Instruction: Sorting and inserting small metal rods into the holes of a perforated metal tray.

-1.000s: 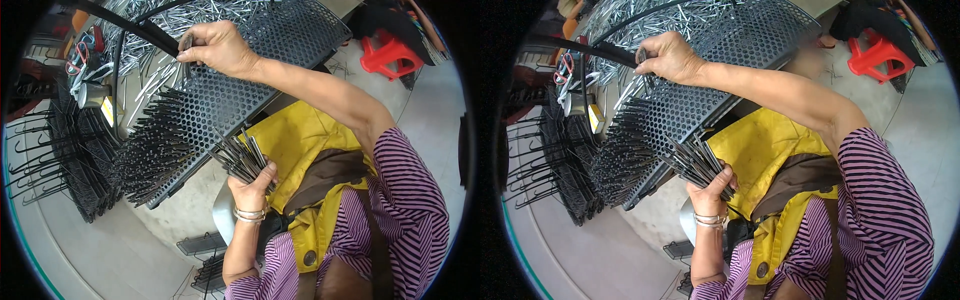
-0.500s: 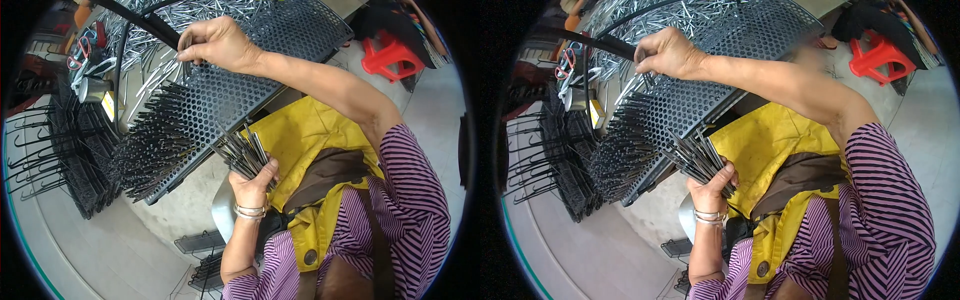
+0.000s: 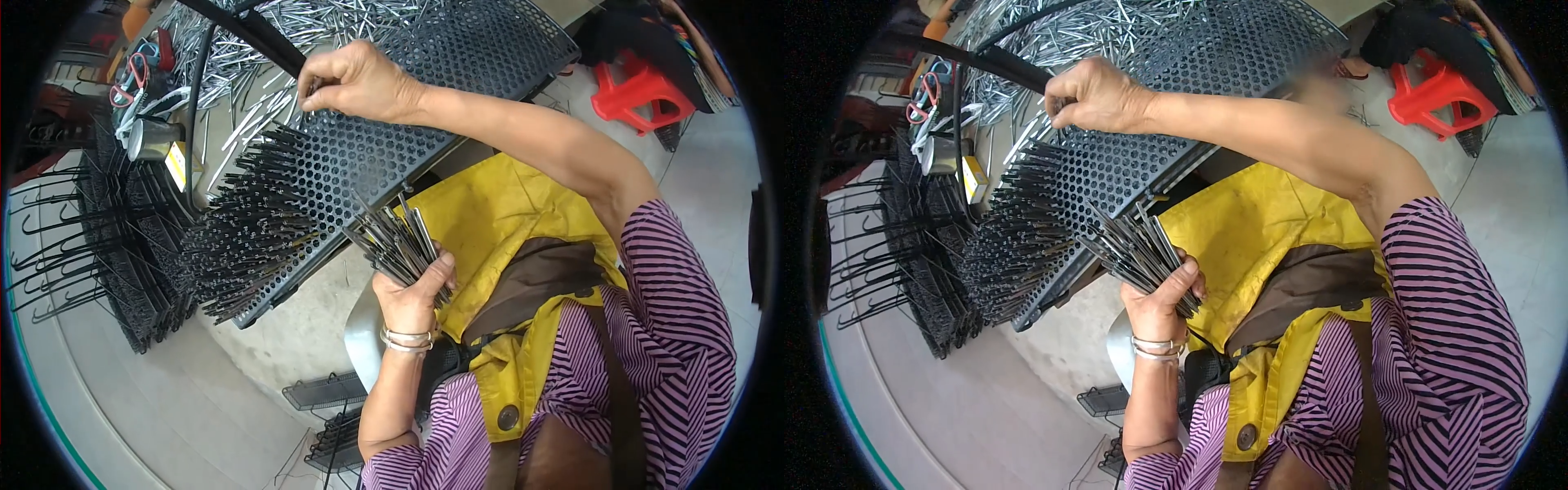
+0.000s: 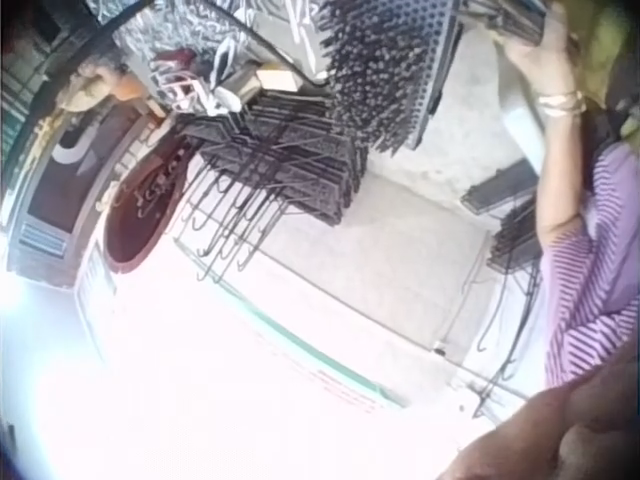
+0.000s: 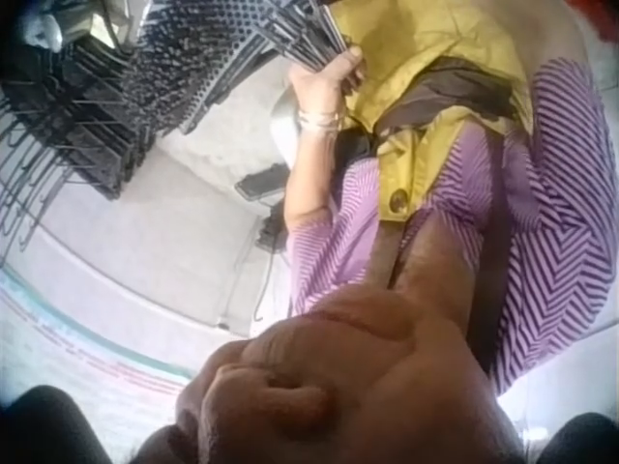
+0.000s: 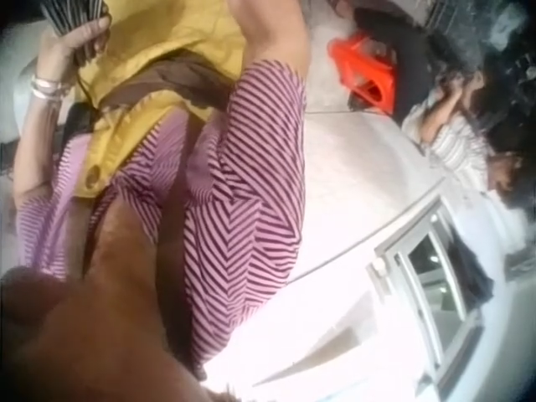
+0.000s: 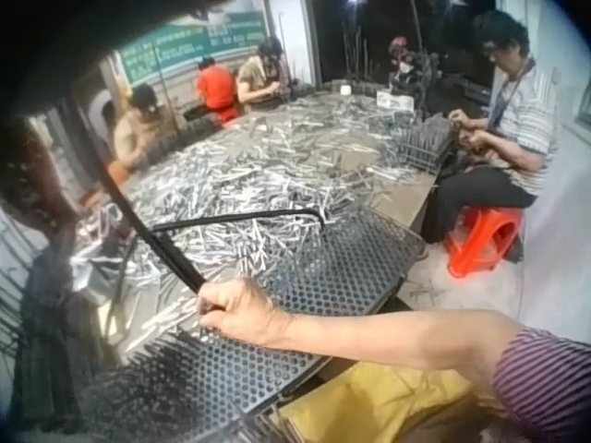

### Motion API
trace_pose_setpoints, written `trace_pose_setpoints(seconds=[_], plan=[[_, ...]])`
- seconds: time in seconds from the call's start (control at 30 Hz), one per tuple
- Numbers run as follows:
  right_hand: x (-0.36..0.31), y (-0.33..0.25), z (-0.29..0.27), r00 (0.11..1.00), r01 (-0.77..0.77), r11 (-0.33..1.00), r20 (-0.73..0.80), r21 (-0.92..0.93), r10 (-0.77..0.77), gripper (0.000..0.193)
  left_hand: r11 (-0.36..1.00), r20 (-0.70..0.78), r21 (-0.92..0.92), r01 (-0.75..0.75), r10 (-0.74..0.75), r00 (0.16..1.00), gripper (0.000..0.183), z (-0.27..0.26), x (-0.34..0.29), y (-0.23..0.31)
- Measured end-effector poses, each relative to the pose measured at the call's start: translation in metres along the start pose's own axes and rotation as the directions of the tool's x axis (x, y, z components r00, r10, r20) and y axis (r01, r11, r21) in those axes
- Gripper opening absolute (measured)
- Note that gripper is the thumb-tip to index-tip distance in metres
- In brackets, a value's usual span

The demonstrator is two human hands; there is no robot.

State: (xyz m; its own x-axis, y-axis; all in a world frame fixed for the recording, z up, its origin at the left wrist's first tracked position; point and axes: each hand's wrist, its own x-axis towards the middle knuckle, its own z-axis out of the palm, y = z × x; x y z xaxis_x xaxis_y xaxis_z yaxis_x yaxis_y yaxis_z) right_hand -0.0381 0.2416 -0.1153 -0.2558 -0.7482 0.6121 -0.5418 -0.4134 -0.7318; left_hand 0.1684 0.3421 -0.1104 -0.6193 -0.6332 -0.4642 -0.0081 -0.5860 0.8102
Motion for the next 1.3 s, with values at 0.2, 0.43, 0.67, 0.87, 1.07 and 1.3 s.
trace_pose_setpoints(seconds=[0.2,0.43,0.67,0.87,1.07,1.3], plan=[[0.016,-0.011,0.018,1.000,-0.007,0.984,0.018,-0.180,0.011,0.008,1.000,-0.003,-0.006,0.000,0.000,1.000,0.012,0.001,-0.001,0.001],[0.032,-0.037,0.017,0.965,-0.077,0.921,0.203,-0.383,0.165,0.013,1.000,-0.008,-0.002,0.015,-0.015,1.000,0.012,0.002,-0.003,0.001],[0.023,-0.035,0.013,0.983,-0.109,0.940,0.104,-0.322,0.149,0.012,1.000,-0.021,0.002,0.025,-0.025,0.999,0.012,0.002,-0.003,0.003],[0.019,-0.023,0.022,0.992,-0.089,0.970,0.070,-0.225,0.107,0.010,1.000,-0.026,-0.011,0.014,-0.015,1.000,0.014,0.003,-0.004,0.003],[0.030,-0.029,0.019,0.976,0.020,0.951,0.210,-0.309,0.048,0.012,1.000,-0.006,-0.017,0.000,0.000,1.000,0.014,0.001,-0.004,0.002],[0.033,-0.036,0.022,0.926,0.135,0.901,0.377,-0.413,0.034,0.005,1.000,0.003,-0.022,-0.018,0.018,1.000,0.014,0.003,-0.001,0.000]])
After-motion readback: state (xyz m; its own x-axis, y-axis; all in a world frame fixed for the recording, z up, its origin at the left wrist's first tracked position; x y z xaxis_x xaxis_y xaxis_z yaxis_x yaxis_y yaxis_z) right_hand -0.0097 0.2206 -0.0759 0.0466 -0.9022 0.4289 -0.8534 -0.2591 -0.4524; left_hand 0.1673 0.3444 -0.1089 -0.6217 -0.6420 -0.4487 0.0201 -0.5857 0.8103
